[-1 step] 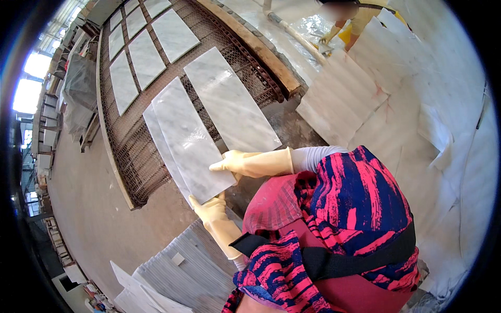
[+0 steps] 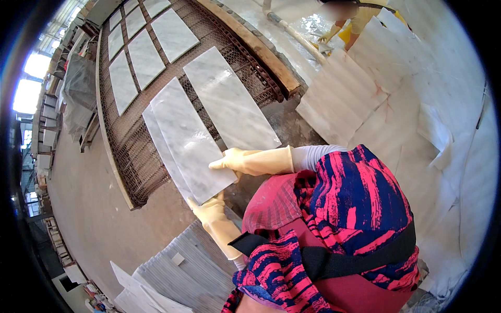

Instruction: The person repeatedly picks up thin, translucent rectangular sheets from a wooden rack and places them onto a metal mesh drying rack. The person handles the sheets one by one, arranging them in rows on the mesh surface.

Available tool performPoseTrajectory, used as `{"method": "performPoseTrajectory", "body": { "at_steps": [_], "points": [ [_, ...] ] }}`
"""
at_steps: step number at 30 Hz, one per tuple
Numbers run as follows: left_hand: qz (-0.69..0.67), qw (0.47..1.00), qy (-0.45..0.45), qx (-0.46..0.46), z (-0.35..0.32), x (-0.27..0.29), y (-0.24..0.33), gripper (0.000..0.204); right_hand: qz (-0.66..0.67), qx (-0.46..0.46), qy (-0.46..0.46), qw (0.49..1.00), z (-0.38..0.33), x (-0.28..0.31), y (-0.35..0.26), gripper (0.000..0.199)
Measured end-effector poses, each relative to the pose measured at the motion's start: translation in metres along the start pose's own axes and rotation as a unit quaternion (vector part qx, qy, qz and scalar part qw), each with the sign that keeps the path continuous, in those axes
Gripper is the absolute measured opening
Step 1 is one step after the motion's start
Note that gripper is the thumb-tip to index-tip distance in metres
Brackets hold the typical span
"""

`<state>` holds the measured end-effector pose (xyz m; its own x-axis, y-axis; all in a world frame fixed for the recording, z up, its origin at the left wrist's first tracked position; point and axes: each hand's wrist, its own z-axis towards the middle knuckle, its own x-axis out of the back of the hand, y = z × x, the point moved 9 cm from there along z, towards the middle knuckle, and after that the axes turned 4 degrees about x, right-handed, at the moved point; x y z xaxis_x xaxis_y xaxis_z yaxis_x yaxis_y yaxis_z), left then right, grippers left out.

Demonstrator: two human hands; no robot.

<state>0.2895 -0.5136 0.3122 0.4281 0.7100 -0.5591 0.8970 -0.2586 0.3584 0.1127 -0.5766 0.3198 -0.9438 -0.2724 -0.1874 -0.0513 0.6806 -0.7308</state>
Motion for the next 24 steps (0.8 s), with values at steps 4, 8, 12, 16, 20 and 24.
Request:
{"method": "performPoseTrajectory", "body": {
  "at_steps": [4,8,12,16,20,24],
  "points": [
    [-0.028,0.999,-0.025,-0.004,-0.005,0.0,0.013,0.06,-0.023,-0.061,0.004,0.998,-0.014,0.012,-0.021,0.058],
    [-0.016,1.0,-0.008,0.023,0.015,0.05,0.006,0.064,-0.002,-0.032,-0.029,0.999,-0.019,0.019,-0.034,0.063],
    [-0.003,0.998,-0.006,0.059,0.046,0.077,-0.013,0.056,0.099,-0.004,0.009,0.995,-0.036,0.029,-0.047,0.055],
    [-0.076,0.989,0.0,0.129,0.022,0.074,-0.032,0.063,0.069,-0.022,-0.008,0.997,-0.026,0.025,-0.036,0.055],
    [-0.334,0.875,-0.054,0.345,0.003,0.04,-0.056,0.077,0.082,-0.003,0.007,0.997,-0.036,0.053,-0.046,0.056],
    [-0.346,0.871,-0.077,0.34,0.024,0.061,-0.061,0.089,0.063,-0.009,0.005,0.998,-0.037,0.051,-0.053,0.056]
  ]
}}
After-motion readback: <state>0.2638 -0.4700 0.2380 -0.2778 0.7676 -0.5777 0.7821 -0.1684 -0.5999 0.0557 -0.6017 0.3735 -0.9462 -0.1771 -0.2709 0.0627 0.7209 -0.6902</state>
